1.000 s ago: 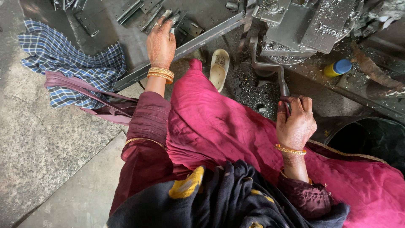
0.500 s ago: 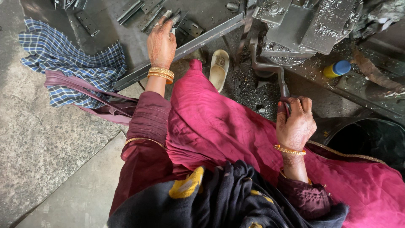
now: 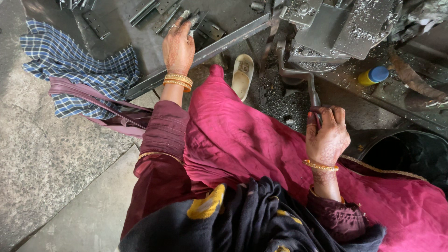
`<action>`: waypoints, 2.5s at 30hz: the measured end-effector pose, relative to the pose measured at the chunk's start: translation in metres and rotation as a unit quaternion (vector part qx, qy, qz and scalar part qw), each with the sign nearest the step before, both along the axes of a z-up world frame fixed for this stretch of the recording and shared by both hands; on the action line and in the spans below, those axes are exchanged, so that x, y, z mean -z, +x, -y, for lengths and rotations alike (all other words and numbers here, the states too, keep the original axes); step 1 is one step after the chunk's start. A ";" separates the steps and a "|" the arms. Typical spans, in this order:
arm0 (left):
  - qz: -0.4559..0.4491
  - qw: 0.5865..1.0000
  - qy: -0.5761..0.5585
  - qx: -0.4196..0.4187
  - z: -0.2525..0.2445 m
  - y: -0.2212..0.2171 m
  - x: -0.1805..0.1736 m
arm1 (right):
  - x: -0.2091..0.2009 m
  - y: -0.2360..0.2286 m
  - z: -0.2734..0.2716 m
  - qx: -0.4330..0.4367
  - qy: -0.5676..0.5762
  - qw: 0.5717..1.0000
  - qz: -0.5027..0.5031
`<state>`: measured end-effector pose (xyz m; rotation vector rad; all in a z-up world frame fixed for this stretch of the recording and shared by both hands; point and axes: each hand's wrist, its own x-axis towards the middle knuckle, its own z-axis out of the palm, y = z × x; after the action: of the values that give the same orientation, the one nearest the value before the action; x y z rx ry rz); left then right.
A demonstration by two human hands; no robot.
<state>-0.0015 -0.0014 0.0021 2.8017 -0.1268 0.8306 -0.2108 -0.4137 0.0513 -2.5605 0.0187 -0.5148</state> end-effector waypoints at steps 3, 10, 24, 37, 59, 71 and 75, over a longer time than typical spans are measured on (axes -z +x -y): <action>-0.007 1.000 -0.011 -0.001 0.000 0.000 0.001 | 0.000 0.000 0.000 0.005 0.000 1.000 -0.008; -0.015 1.000 0.002 -0.013 -0.002 0.003 0.004 | 0.002 0.001 0.000 0.012 -0.002 1.000 -0.008; -0.015 1.000 -0.003 -0.006 0.001 0.000 -0.001 | 0.002 0.001 0.000 0.011 -0.010 1.000 -0.011; -0.014 1.000 -0.002 -0.010 0.001 0.001 0.000 | -0.002 0.000 -0.001 0.005 0.003 1.000 -0.004; -0.011 1.000 -0.007 -0.007 0.002 0.000 -0.001 | 0.000 0.001 0.000 0.010 -0.006 1.000 -0.014; -0.015 1.000 0.000 -0.009 0.000 0.002 0.002 | 0.002 0.001 0.001 0.010 -0.008 1.000 -0.008; -0.008 1.000 0.000 -0.001 0.000 0.002 0.001 | 0.003 0.000 0.001 0.007 -0.009 1.000 -0.003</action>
<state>0.0000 -0.0014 0.0008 2.8081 -0.1227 0.8090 -0.2104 -0.4144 0.0485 -2.5823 0.0357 -0.5141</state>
